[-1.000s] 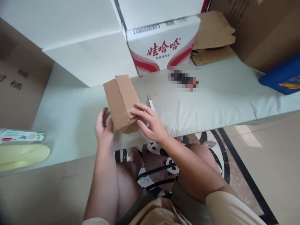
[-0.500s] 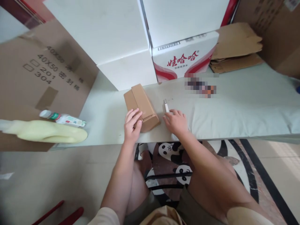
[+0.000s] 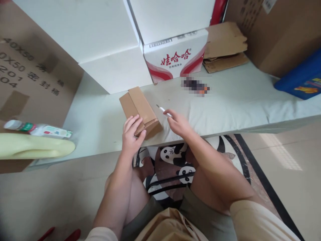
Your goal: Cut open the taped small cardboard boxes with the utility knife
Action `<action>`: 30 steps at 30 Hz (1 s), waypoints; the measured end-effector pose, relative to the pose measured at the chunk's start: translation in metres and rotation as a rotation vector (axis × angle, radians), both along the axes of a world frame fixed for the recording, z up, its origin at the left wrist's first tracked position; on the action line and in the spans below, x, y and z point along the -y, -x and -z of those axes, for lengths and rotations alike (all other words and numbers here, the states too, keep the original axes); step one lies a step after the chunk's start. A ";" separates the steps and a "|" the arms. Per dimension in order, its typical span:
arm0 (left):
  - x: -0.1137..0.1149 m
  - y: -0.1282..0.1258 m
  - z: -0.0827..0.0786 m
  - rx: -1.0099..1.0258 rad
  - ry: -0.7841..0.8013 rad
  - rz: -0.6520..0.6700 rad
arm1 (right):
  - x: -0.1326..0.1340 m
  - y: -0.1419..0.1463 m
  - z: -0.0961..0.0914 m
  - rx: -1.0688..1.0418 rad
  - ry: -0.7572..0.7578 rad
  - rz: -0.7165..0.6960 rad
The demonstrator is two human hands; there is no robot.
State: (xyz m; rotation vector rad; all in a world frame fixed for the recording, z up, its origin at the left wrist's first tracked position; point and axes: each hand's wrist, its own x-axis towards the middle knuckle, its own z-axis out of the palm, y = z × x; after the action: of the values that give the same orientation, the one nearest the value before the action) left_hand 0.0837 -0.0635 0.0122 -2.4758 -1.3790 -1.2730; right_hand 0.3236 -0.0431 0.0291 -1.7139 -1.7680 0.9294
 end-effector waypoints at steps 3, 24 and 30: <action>0.007 -0.007 -0.002 -0.003 -0.009 -0.004 | 0.017 -0.008 -0.010 -0.170 -0.104 0.009; -0.013 -0.024 0.010 0.194 -0.238 -0.032 | -0.151 -0.097 0.041 0.552 -0.256 0.179; -0.017 -0.022 0.009 0.164 -0.217 -0.016 | -0.207 -0.129 0.045 0.779 -0.048 0.083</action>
State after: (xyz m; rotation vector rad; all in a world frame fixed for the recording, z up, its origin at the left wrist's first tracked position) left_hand 0.1061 -0.0467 0.0032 -2.2578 -1.2123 -1.5606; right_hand 0.4526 0.1636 -0.0163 -2.2789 -2.1132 0.1599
